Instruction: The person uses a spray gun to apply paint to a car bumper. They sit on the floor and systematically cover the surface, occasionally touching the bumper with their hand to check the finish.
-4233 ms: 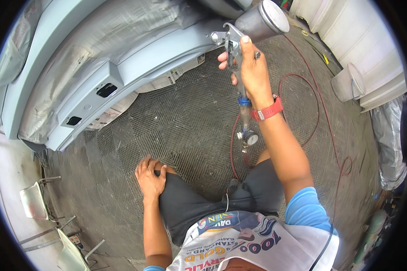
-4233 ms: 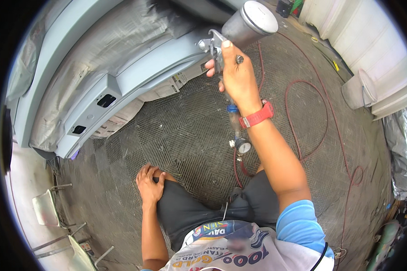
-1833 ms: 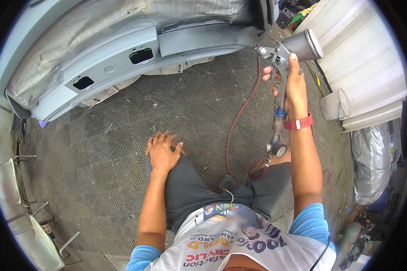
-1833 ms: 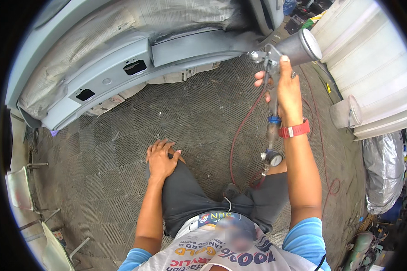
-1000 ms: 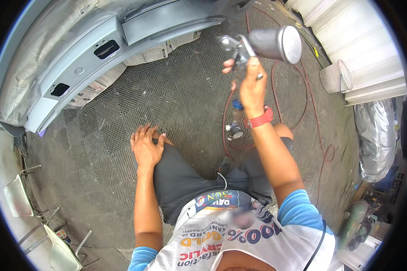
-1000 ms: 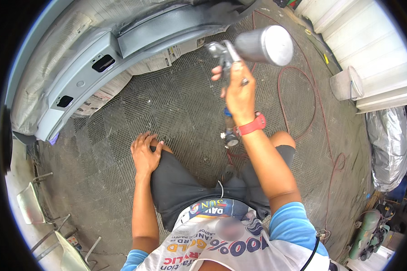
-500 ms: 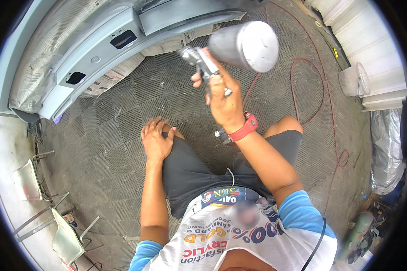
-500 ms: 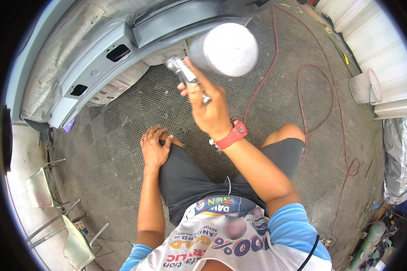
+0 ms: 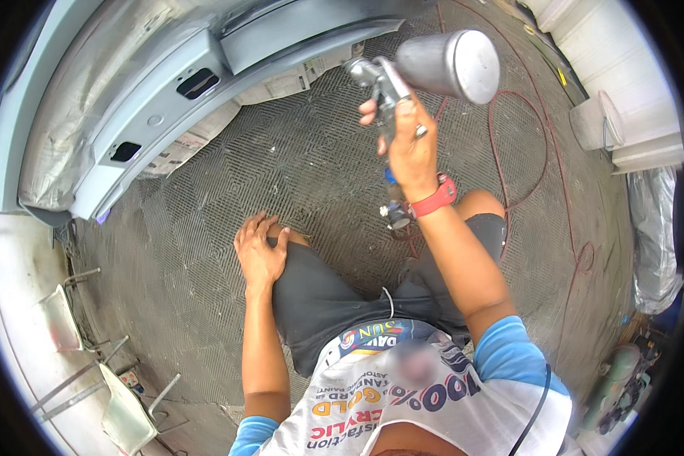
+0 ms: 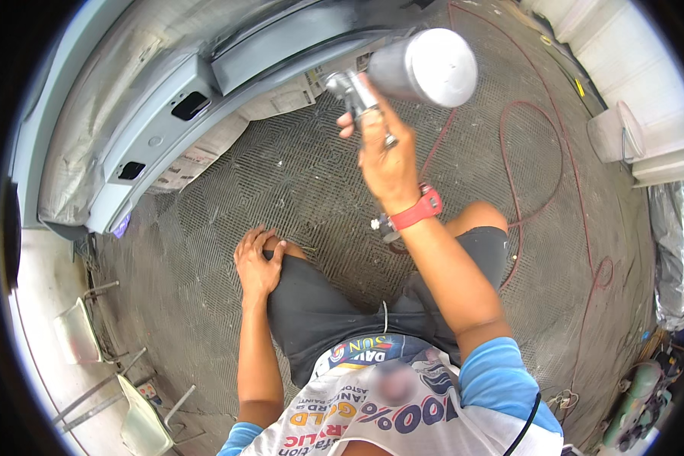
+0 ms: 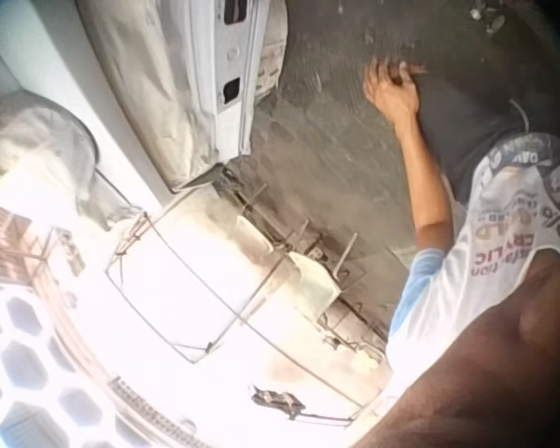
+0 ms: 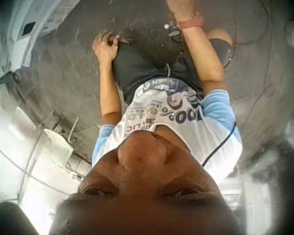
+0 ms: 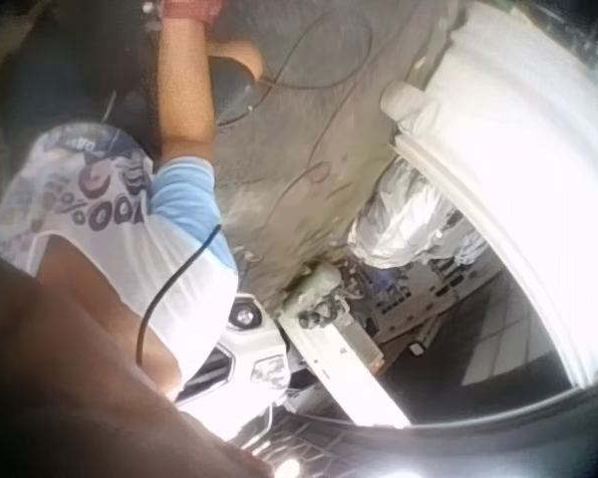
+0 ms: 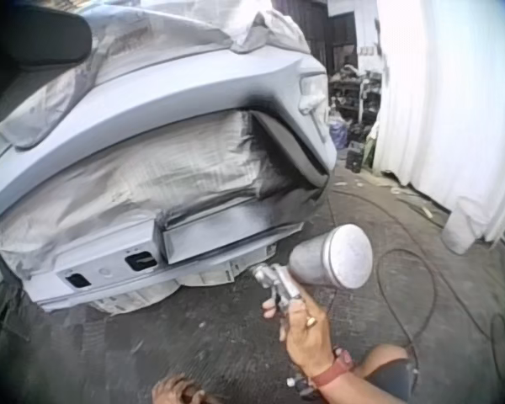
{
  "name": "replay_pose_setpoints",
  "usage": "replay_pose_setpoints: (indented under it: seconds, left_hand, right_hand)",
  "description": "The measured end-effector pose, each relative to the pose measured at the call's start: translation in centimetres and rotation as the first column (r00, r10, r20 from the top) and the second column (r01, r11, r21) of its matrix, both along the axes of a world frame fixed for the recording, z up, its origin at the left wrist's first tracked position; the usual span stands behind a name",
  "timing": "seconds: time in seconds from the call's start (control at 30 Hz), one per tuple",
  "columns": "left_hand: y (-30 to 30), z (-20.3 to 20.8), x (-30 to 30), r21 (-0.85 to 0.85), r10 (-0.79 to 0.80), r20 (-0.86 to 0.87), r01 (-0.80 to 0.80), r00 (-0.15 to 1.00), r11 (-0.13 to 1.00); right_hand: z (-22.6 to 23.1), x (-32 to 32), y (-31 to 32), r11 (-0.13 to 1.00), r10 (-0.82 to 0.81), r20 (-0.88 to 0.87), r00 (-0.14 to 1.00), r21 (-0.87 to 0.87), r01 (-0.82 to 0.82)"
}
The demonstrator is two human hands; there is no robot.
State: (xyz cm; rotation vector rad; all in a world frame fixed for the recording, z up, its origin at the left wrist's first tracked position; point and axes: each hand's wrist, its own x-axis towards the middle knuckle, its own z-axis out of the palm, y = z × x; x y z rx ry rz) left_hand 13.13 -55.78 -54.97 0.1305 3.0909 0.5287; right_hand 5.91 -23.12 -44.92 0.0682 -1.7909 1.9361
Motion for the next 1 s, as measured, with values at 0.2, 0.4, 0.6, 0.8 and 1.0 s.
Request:
replay_pose_setpoints:
  seconds: [0.2, 0.4, 0.6, 0.8, 1.0]
  left_hand:
    - [0.3, 0.6, 0.4, -0.005, -0.030, 0.003, 0.030, 1.000, 1.000]
    - [1.3, 1.4, 1.0, -0.064, -0.073, -0.025, 0.071, 0.997, 0.995]
    - [1.8, 2.2, 2.3, -0.104, -0.103, -0.042, 0.098, 0.994, 0.990]
    - [1.9, 3.7, 4.0, -0.125, -0.066, -0.027, 0.063, 0.997, 0.990]
    - [1.5, 4.4, 5.8, -0.153, -0.047, -0.057, 0.038, 0.997, 0.988]
  right_hand:
    - [-1.3, -1.8, 8.1, 0.980, -0.195, 0.051, 0.979, 0.047, 0.193]
    - [-3.4, -4.7, 15.1, 0.964, -0.263, 0.158, 0.952, -0.001, 0.266]
    - [-6.4, -5.8, 18.0, 0.952, -0.305, 0.081, 0.949, 0.031, 0.304]
    - [-9.5, -4.2, 16.5, 0.996, -0.087, -0.041, 0.995, 0.014, 0.088]
    - [-8.7, -7.7, 20.4, 0.982, -0.187, 0.067, 0.980, -0.013, 0.189]
